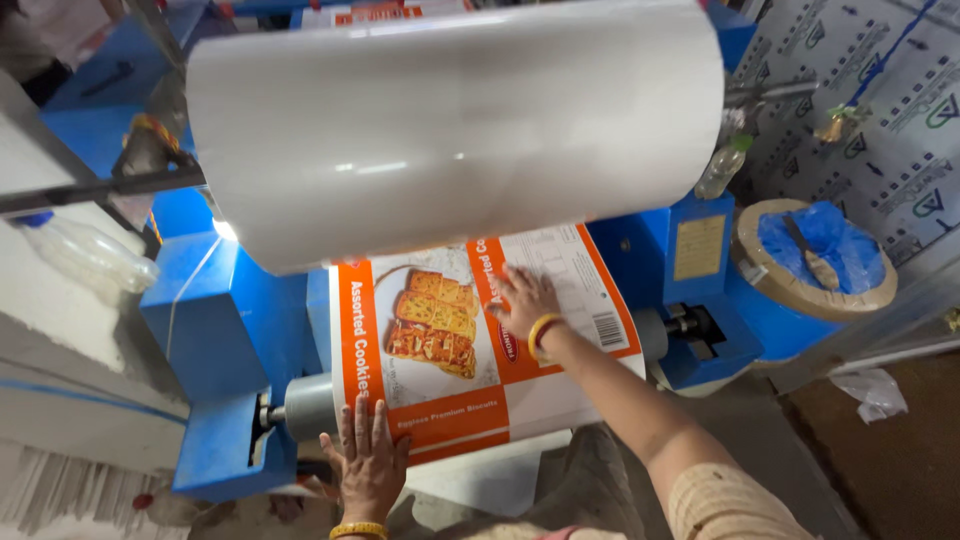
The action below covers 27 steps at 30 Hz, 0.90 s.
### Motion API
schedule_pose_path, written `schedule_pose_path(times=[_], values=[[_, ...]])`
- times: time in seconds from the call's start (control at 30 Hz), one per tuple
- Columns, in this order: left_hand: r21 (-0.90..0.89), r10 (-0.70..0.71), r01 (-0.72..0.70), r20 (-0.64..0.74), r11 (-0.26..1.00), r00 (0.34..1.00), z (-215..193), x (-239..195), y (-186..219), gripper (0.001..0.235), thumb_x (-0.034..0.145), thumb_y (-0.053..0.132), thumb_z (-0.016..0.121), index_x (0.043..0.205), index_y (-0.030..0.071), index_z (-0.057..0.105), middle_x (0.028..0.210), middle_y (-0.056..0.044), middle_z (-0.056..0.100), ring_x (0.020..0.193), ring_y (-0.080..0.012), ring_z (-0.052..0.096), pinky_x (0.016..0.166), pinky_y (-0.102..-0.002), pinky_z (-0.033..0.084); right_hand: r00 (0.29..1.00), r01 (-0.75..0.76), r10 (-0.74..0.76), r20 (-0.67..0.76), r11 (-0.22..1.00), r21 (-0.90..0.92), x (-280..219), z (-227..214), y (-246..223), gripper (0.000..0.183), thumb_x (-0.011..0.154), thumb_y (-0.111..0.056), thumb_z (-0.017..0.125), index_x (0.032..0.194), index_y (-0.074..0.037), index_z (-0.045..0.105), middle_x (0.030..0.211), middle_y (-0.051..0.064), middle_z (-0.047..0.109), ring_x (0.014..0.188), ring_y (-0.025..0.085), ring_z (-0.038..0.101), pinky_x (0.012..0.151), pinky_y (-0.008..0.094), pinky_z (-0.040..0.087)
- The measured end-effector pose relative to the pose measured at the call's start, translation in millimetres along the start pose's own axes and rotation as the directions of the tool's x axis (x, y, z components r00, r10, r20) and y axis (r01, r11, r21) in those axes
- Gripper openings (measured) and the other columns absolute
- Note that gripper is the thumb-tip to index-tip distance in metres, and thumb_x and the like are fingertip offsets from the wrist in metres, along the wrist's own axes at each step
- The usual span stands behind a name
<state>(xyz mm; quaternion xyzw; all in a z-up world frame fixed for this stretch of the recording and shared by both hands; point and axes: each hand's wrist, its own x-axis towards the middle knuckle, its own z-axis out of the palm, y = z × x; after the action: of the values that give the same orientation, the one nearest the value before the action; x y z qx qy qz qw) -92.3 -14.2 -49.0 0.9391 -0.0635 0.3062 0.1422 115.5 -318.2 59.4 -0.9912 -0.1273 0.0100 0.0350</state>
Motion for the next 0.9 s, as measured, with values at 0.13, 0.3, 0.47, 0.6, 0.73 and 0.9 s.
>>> schedule_pose_path(times=[0.13,0.3,0.47,0.6,0.73,0.9], values=[[0.009,0.039,-0.039,-0.036,0.999,0.999,1,-10,-3,0.068,0.091,0.042,0.055,0.151,0.015,0.039,0.163,-0.014,0.028,0.154,-0.0329,0.019,0.117,-0.071,0.007,0.994,-0.095,0.094,0.056,0.995,0.007,8,-8,12,0.074,0.099,-0.069,0.024,0.160,-0.029,0.022,0.170,0.003,0.008,0.155,0.025,0.011,0.123,0.053,0.009],[-0.055,0.068,-0.075,-0.117,0.996,0.991,-7,-25,6,0.067,0.088,0.040,0.060,0.147,0.015,0.042,0.160,-0.017,0.031,0.150,-0.0340,0.024,0.117,-0.069,0.007,0.988,-0.151,0.149,0.049,0.988,0.019,-3,-5,23,0.071,0.098,-0.067,0.027,0.159,-0.032,0.024,0.170,0.001,0.009,0.155,0.024,0.012,0.123,0.055,0.009],[-0.136,0.049,-0.040,0.061,0.990,0.997,-10,7,34,0.069,0.084,0.036,0.067,0.146,0.012,0.046,0.159,-0.020,0.034,0.149,-0.0399,0.027,0.121,-0.060,0.011,0.988,-0.082,0.079,-0.135,0.997,-0.017,-34,23,29,0.067,0.099,-0.063,0.034,0.157,-0.028,0.033,0.168,0.002,0.020,0.153,0.024,0.020,0.122,0.056,0.014],[-0.179,0.141,-0.119,0.118,0.977,0.983,-3,65,73,0.065,0.086,0.035,0.068,0.144,0.014,0.048,0.156,-0.019,0.039,0.147,-0.0373,0.031,0.122,-0.057,0.014,0.934,0.000,0.006,-0.356,1.000,0.019,-64,42,29,0.062,0.101,-0.057,0.037,0.154,-0.026,0.040,0.166,0.002,0.030,0.151,0.025,0.028,0.120,0.059,0.017],[-0.289,0.221,-0.119,0.351,0.950,0.910,24,104,124,0.067,0.084,0.034,0.067,0.145,0.015,0.047,0.155,-0.016,0.040,0.147,-0.0338,0.029,0.119,-0.057,0.016,0.881,0.041,-0.030,-0.472,0.999,0.012,-94,58,26,0.059,0.099,-0.052,0.044,0.151,-0.024,0.045,0.160,0.003,0.038,0.147,0.025,0.034,0.120,0.059,0.018],[-0.435,0.328,-0.189,0.270,0.880,0.905,52,132,157,0.068,0.091,0.042,0.063,0.149,0.010,0.044,0.157,-0.014,0.042,0.148,-0.0296,0.033,0.121,-0.055,0.020,0.841,0.037,-0.033,-0.540,0.999,-0.004,-131,70,18,0.059,0.097,-0.039,0.050,0.152,-0.018,0.048,0.161,0.006,0.040,0.150,0.025,0.034,0.119,0.057,0.018]])
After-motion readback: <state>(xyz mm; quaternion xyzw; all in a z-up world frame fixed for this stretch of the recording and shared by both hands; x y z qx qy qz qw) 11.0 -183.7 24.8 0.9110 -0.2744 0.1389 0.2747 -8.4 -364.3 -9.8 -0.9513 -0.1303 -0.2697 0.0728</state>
